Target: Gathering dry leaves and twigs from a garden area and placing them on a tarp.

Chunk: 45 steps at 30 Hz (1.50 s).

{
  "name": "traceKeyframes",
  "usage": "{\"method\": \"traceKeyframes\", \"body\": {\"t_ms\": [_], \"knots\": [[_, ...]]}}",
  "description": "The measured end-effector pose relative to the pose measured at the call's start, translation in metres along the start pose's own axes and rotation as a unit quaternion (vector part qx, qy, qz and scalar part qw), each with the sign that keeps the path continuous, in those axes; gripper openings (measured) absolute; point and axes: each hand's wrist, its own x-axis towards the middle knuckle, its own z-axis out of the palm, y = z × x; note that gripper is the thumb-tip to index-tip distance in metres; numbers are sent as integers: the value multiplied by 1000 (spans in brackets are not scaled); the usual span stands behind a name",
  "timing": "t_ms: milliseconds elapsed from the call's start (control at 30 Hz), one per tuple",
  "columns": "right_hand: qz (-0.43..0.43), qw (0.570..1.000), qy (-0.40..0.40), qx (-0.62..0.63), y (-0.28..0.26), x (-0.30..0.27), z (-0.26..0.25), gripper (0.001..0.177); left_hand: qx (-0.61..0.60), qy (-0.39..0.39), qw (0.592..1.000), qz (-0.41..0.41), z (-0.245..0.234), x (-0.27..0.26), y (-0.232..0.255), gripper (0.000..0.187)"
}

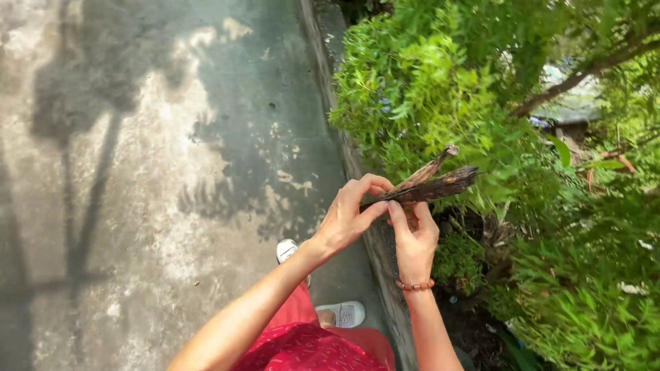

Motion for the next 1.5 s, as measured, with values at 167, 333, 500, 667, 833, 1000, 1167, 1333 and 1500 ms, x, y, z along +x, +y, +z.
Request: {"method": "traceKeyframes", "body": {"t_ms": [167,333,500,667,833,1000,1167,1333,1500], "knots": [[0,996,-78,-51,-17,67,108,19,58,100,993,16,-97,38,-26,29],[5,988,-150,-28,-41,120,211,16,120,177,976,48,-188,73,-40,28],[-5,976,-217,-6,-45,162,288,23,159,226,960,37,-260,98,-47,26],[-24,965,-259,-16,-41,222,341,20,156,252,955,15,-299,145,-70,26],[-45,956,-290,10,-32,301,385,16,176,273,946,-1,-332,216,-80,28],[-37,953,-299,43,-53,380,428,16,203,279,939,-3,-365,296,-76,27],[2,946,-313,86,-46,448,483,21,234,302,924,-16,-409,358,-86,29],[1,937,-333,105,-45,503,556,24,244,318,916,-33,-467,408,-107,32],[16,924,-364,119,-42,553,663,20,262,349,899,-36,-555,452,-134,34]]}}
